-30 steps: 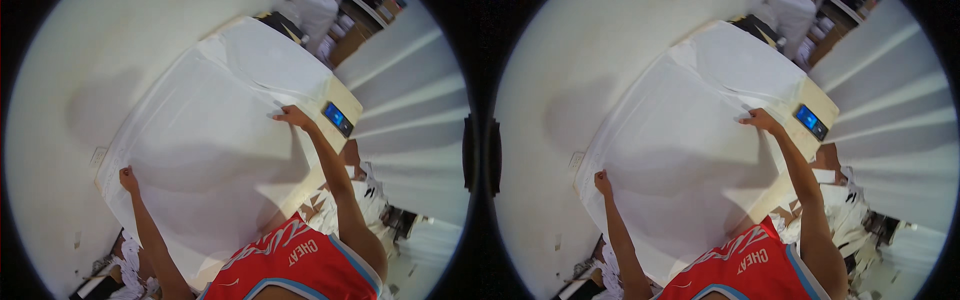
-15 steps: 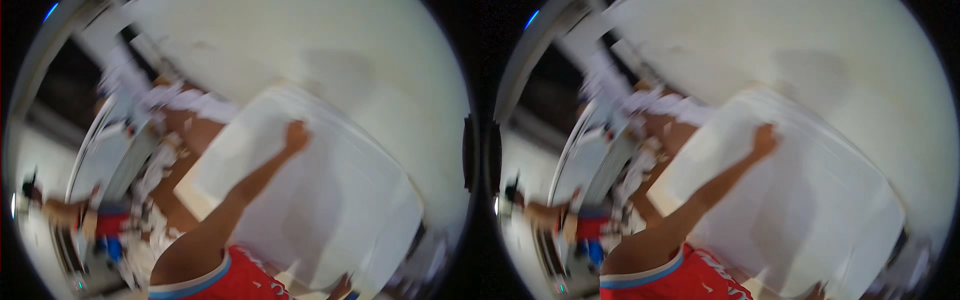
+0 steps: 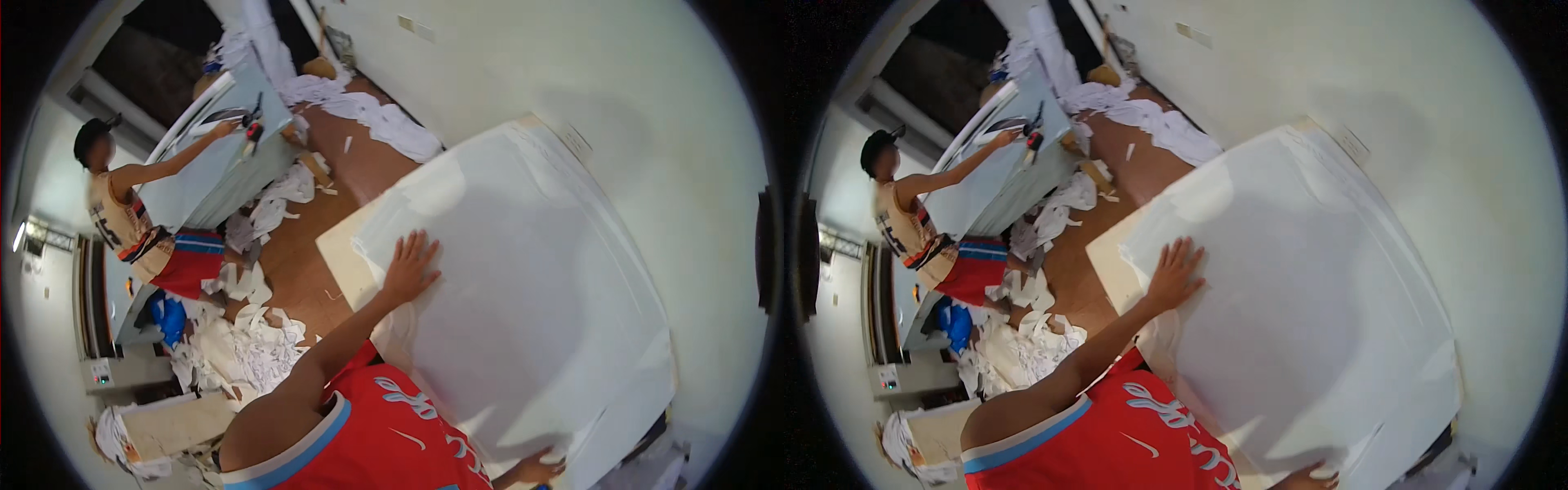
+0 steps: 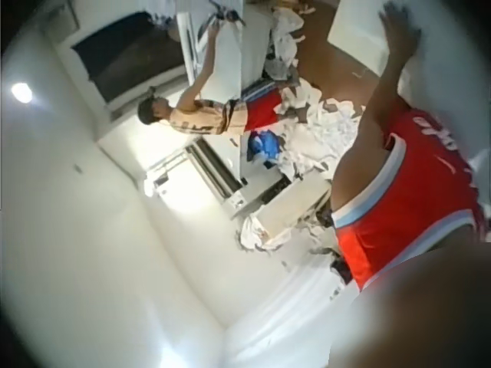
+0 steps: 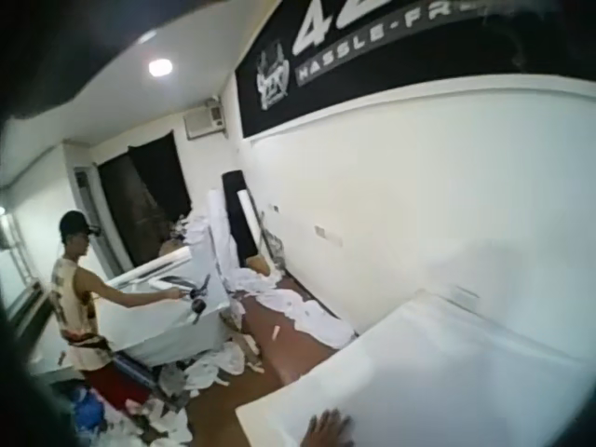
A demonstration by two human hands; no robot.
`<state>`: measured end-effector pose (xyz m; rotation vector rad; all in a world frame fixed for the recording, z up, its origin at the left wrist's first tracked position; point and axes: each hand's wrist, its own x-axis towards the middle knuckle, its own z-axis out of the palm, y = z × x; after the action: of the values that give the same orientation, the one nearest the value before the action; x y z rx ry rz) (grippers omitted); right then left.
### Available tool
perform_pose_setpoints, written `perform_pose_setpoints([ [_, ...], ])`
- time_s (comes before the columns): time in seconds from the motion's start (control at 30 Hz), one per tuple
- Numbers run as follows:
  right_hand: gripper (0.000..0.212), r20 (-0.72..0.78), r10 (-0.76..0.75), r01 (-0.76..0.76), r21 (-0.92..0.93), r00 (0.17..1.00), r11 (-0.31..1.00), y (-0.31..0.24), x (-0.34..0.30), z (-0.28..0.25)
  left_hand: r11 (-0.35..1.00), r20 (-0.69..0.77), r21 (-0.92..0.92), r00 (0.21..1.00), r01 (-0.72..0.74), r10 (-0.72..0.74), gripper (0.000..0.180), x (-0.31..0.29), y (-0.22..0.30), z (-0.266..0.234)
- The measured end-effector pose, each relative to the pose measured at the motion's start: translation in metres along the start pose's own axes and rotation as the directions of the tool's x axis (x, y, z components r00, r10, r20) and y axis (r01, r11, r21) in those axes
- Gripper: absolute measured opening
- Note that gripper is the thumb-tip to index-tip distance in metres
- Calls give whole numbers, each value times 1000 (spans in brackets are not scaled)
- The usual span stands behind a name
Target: Cutting out printed heat transfer designs from a large vinyl roll for clothing production.
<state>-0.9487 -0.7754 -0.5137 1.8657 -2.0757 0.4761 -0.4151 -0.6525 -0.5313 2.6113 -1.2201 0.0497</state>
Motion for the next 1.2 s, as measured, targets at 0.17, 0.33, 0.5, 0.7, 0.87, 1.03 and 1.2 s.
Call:
perform_pose_setpoints([
  [0.17, 60, 241, -119, 42, 303, 963, 952, -50, -26, -4, 991, -31, -100, 996, -85, 82, 64, -7, 3, -1],
  [0.33, 59, 257, -101, 13, 322, 961, 947, -75, -80, -19, 873, -109, -254, 884, 417, -455, 75, -9, -45, -35],
  [0.5, 57, 201, -122, 25, 427, 972, 904, -97, -121, -39, 964, -1, -186, 982, 188, -191, 81, -23, -69, -38],
  [0.7, 55, 192, -278, 154, 487, 941, 860, -130, -158, -68, 975, -200, -172, 974, -140, 104, 63, -16, -87, -14],
  [0.87, 61, 265, -218, 109, 373, 939, 922, -164, -170, -70, 885, -80, -114, 892, -452, 445, 57, -20, -80, -15],
  [1.03, 61, 284, -238, 113, 394, 929, 912, -156, -160, -54, 878, -17, -122, 886, -463, 464, 60, -27, -75, -13],
  [1.2, 56, 270, -246, 156, 316, 931, 936, -136, -163, -36, 866, -16, -156, 878, -474, 478, 65, -29, -74, -4],
])
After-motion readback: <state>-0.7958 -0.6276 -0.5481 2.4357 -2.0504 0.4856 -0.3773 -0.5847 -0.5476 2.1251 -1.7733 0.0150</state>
